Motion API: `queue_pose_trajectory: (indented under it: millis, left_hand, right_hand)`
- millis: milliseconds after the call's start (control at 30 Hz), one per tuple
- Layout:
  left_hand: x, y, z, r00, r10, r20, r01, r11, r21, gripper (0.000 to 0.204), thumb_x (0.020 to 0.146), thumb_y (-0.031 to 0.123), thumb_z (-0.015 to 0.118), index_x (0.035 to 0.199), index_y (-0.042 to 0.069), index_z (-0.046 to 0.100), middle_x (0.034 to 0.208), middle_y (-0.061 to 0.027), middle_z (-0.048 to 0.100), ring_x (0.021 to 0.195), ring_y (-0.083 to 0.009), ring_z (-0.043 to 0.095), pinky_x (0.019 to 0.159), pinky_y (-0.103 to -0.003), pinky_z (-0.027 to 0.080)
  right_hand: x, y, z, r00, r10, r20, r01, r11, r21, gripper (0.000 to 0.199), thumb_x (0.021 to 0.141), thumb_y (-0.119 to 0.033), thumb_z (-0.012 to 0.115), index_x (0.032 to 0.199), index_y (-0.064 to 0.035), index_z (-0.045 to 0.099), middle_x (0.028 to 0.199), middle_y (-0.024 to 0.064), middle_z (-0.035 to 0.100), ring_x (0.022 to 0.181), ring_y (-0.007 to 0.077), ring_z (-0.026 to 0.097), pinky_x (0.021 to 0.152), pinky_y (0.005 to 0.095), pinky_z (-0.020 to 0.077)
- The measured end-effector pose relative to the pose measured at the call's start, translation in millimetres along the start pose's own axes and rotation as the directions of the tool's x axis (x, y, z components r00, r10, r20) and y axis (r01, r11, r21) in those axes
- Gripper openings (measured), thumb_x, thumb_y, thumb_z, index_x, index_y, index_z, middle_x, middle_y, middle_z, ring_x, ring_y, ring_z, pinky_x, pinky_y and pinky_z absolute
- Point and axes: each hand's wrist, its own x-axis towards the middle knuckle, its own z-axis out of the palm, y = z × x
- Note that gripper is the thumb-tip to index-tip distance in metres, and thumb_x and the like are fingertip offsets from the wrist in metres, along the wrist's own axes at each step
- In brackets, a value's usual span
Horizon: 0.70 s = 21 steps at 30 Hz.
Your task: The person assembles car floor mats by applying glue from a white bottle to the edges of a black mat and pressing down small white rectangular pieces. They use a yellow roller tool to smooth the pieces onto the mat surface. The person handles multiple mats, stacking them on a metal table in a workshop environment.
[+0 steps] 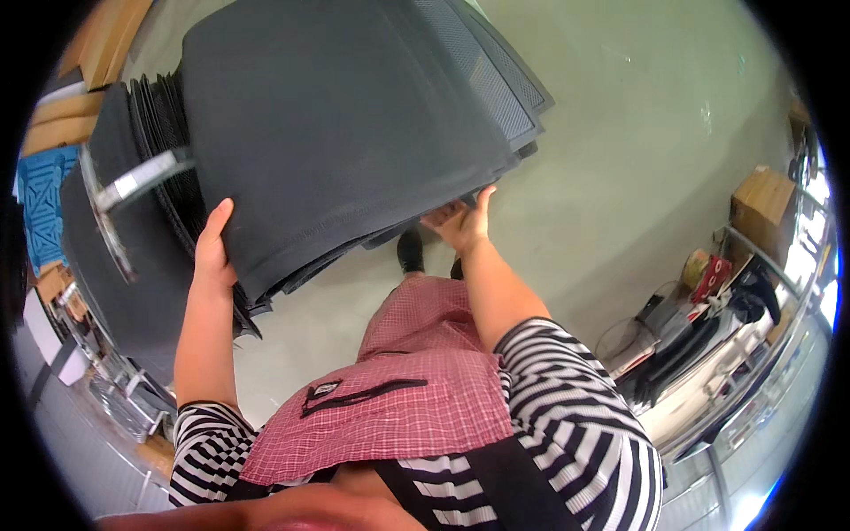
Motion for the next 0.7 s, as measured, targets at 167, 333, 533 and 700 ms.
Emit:
queue_pose_trajectory:
  millis: [167,333,533,700]
  left_hand:
    - [-43.4,18.3,7.7,0.999,-0.034,-0.009,0.034,0.999,-0.015,0.059,0.096,0.037,0.064,0.139,-0.002,0.051,0.133,-0.0173,0.060,0.121,-0.0309,0.060,0.105,-0.044,0.050]
    - [-9.1,-21.1,-37.6,0.991,-0.112,-0.078,0.112,0.994,-0.004,0.063,0.091,0.033,0.071,0.140,-0.001,0.050,0.135,-0.0171,0.059,0.122,-0.0318,0.059,0.106,-0.046,0.049]
    - [28.9,-71.7,-72.4,0.963,-0.167,-0.210,0.179,0.983,0.042,0.066,0.088,0.030,0.073,0.142,0.000,0.047,0.139,-0.0163,0.057,0.128,-0.0335,0.054,0.110,-0.051,0.042]
    - [62.7,-83.5,-89.5,0.967,-0.138,-0.213,0.157,0.985,0.072,0.077,0.093,0.041,0.071,0.150,0.001,0.039,0.152,-0.0151,0.045,0.139,-0.0317,0.044,0.117,-0.051,0.033]
  right_hand:
    - [36.9,-122.4,-6.7,0.917,-0.399,-0.017,0.394,0.896,0.205,0.128,0.072,-0.095,0.044,0.145,0.0103,0.036,0.132,0.0220,0.057,0.120,0.0386,0.058,0.103,0.0556,0.0447]
    - [52.8,-176.9,71.8,0.970,-0.214,-0.117,0.188,0.961,-0.202,0.060,0.093,-0.038,0.068,0.127,0.0099,0.054,0.121,0.0210,0.063,0.106,0.0348,0.066,0.094,0.0507,0.0541]
    - [38.5,-158.9,72.2,0.979,-0.167,0.116,0.196,0.927,-0.320,0.048,0.095,-0.025,0.067,0.128,0.0085,0.055,0.124,0.0226,0.065,0.108,0.0338,0.067,0.097,0.0485,0.0547]
    - [41.3,-167.1,75.9,0.971,-0.237,0.021,0.224,0.879,-0.421,0.072,0.095,-0.043,0.068,0.145,0.0023,0.043,0.140,0.0197,0.055,0.122,0.0338,0.060,0.101,0.0486,0.0523]
